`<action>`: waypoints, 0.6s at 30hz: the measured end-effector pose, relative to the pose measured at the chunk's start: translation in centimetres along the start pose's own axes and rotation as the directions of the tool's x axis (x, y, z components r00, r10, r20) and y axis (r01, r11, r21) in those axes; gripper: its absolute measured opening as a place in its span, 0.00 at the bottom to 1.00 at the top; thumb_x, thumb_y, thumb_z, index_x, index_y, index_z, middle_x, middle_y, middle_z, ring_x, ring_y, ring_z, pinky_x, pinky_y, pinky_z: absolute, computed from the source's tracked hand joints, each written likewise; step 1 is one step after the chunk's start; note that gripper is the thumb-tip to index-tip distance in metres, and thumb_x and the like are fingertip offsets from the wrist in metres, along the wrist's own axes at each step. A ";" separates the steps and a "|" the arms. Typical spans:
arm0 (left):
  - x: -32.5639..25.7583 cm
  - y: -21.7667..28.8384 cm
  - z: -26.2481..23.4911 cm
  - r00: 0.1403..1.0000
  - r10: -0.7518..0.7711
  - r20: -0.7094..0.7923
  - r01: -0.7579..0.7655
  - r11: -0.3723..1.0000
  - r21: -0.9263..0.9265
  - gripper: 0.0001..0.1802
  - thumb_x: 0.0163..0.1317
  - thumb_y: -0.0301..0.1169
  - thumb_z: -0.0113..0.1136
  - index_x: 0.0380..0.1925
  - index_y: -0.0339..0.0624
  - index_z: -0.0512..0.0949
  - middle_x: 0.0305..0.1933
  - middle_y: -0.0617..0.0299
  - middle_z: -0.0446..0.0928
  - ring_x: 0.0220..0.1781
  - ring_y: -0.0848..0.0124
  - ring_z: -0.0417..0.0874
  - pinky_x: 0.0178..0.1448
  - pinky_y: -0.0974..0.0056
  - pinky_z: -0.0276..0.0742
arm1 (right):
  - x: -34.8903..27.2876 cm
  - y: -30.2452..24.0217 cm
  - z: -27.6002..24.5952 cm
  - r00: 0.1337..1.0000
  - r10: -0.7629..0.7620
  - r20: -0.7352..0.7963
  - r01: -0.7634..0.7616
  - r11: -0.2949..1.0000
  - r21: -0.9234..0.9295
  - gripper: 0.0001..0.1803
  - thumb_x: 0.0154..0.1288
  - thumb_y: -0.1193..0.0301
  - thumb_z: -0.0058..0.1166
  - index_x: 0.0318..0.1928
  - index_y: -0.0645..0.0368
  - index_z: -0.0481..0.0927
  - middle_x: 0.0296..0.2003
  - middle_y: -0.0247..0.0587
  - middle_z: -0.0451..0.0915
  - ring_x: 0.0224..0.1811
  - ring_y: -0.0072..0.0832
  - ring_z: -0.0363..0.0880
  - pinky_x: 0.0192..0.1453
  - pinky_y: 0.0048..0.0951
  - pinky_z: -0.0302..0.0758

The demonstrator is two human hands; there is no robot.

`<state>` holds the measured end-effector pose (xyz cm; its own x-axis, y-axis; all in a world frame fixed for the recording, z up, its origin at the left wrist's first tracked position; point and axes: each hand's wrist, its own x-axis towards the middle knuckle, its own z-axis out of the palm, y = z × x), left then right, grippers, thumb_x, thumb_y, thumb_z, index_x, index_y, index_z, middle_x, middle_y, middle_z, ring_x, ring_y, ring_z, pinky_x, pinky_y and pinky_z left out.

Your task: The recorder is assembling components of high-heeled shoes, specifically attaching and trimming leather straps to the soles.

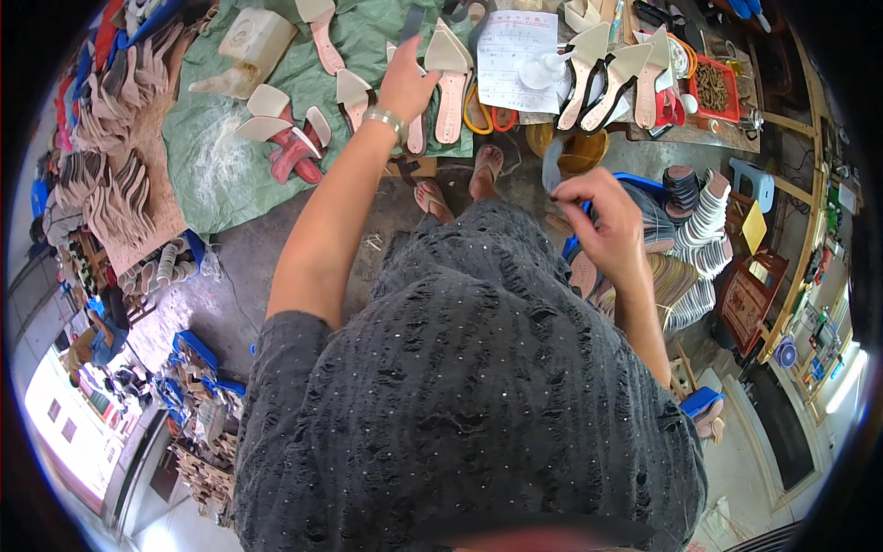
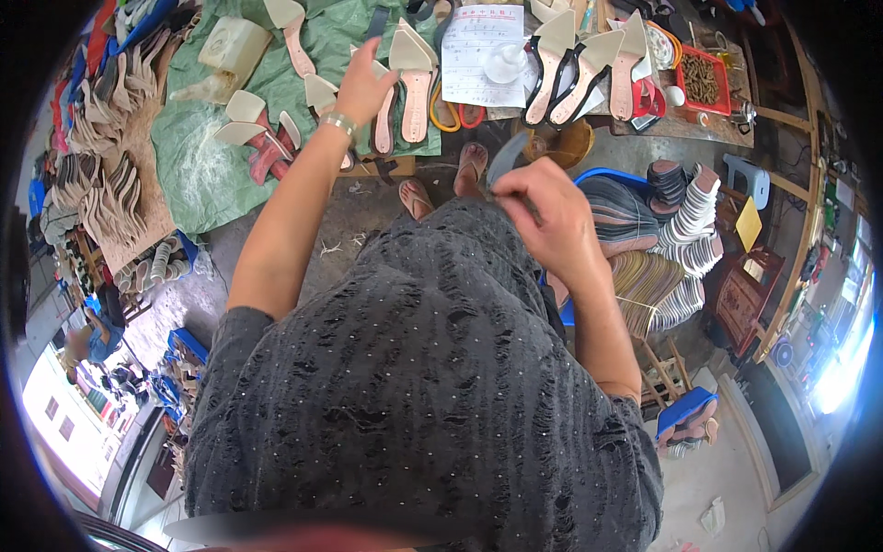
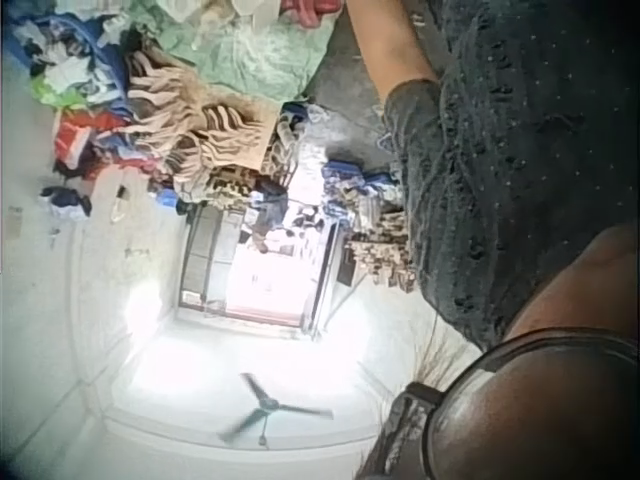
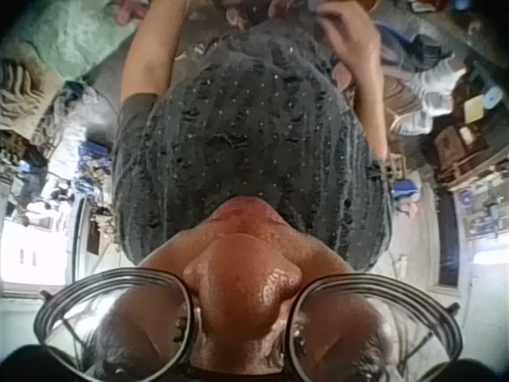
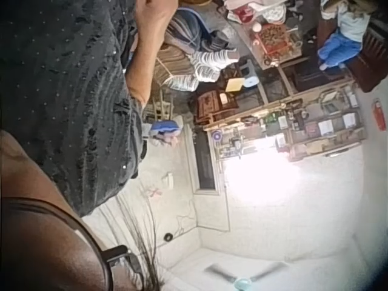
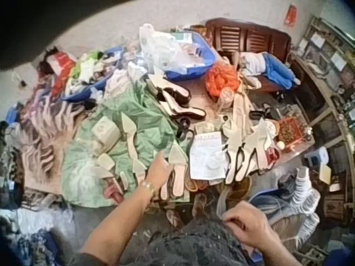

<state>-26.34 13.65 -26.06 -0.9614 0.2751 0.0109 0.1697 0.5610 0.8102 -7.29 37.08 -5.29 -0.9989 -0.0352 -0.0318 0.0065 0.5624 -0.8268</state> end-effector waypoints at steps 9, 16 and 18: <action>4.9 -0.9 2.2 0.961 -0.049 0.272 0.015 0.992 0.126 0.21 0.53 0.39 0.60 0.44 0.39 0.78 0.43 0.47 0.77 0.46 0.52 0.78 0.52 0.58 0.72 | -2.2 5.0 0.4 0.994 0.065 0.092 -0.088 0.957 0.275 0.10 0.44 0.82 0.57 0.31 0.60 0.80 0.27 0.36 0.75 0.33 0.30 0.73 0.39 0.27 0.69; 5.6 -2.2 0.8 0.867 -0.135 0.480 0.146 0.989 0.014 0.19 0.55 0.36 0.60 0.46 0.41 0.78 0.46 0.52 0.80 0.47 0.61 0.80 0.51 0.62 0.73 | -1.5 6.4 1.5 0.975 0.116 0.188 -0.186 0.892 0.413 0.08 0.51 0.81 0.55 0.34 0.63 0.79 0.28 0.36 0.74 0.34 0.27 0.74 0.39 0.24 0.69; 4.5 0.6 -0.6 0.805 -0.140 0.576 0.248 0.962 -0.113 0.15 0.56 0.29 0.60 0.45 0.41 0.78 0.48 0.56 0.80 0.49 0.65 0.80 0.52 0.64 0.73 | -1.5 6.8 1.8 0.969 0.133 0.207 -0.208 0.894 0.397 0.07 0.53 0.81 0.54 0.35 0.62 0.79 0.29 0.35 0.74 0.33 0.26 0.73 0.39 0.24 0.69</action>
<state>-30.70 14.73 -25.13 -0.6732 0.5924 -0.4426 -0.1001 0.5200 0.8483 -5.64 39.47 -11.84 -0.9575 -0.1305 -0.2573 0.2320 0.1817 -0.9556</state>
